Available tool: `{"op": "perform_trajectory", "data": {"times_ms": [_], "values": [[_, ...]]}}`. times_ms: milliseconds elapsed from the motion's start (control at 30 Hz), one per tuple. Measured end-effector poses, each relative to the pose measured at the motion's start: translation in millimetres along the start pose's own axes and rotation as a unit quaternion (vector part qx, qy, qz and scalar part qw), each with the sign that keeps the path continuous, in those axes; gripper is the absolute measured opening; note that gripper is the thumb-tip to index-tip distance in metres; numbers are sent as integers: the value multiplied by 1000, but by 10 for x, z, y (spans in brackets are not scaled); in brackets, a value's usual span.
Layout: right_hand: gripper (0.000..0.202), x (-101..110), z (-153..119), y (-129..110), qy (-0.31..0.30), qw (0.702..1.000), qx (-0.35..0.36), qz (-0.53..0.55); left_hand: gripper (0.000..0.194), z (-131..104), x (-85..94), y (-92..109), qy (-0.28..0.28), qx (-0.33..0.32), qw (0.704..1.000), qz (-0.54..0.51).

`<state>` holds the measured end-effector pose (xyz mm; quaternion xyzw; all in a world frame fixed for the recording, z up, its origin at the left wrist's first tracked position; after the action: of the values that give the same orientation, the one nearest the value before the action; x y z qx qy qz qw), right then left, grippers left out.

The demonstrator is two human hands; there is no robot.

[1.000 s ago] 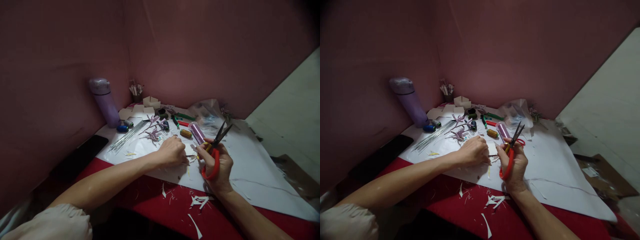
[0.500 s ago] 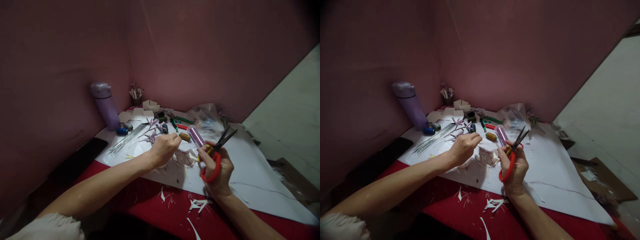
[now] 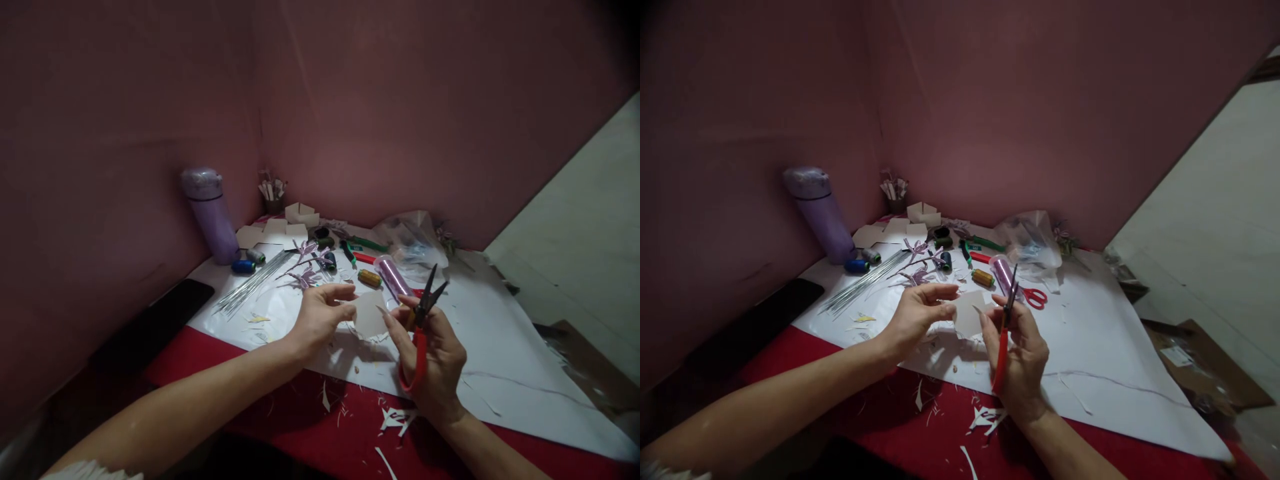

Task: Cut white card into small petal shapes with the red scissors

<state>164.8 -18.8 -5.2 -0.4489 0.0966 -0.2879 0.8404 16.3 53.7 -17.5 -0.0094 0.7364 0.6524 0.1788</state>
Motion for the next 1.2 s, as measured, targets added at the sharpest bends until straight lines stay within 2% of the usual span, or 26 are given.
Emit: {"op": "perform_trajectory", "data": {"times_ms": [100,167,367,433,500,600,733,933,1067,1200], "values": [[28,-26,-8,-3,-21,999,1,-27,29,-21,26,-40,16,61,997,-54],[27,-53,-8,4,-38,999,3,-36,28,-24,25,-55,6,84,993,-80],[26,-95,-12,41,-79,996,7,-45,41,-67,-55,-112,-83,126,982,-115],[26,-100,-19,38,-93,994,11,-49,38,-83,-79,-139,-106,134,979,-113],[25,-99,-24,28,-97,994,15,-52,33,-86,-80,-164,-107,140,979,-106],[25,-81,-24,30,-76,996,-6,-43,31,-70,-66,-172,-92,131,982,-96],[27,-63,-14,53,-53,997,-33,-35,34,-76,-84,-154,-106,119,987,-35],[26,-103,-1,57,-111,992,7,-52,16,-90,-76,-95,-113,71,986,99],[27,-126,-13,52,-143,988,19,-61,14,-69,-55,-102,-125,57,981,133],[29,-142,-40,25,-164,984,27,-62,10,-57,-35,-79,-112,42,981,150]]}}
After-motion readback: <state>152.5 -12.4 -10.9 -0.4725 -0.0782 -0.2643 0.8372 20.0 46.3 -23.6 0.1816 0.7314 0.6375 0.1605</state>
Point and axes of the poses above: each hand's wrist, its own z-axis towards the middle knuckle, its own x-axis out of the back of the hand, y = z × x, the point moved 5 cm from there along z, towards the middle knuckle, and after that the axes turned 1 degree about y, right-handed, at the moved point
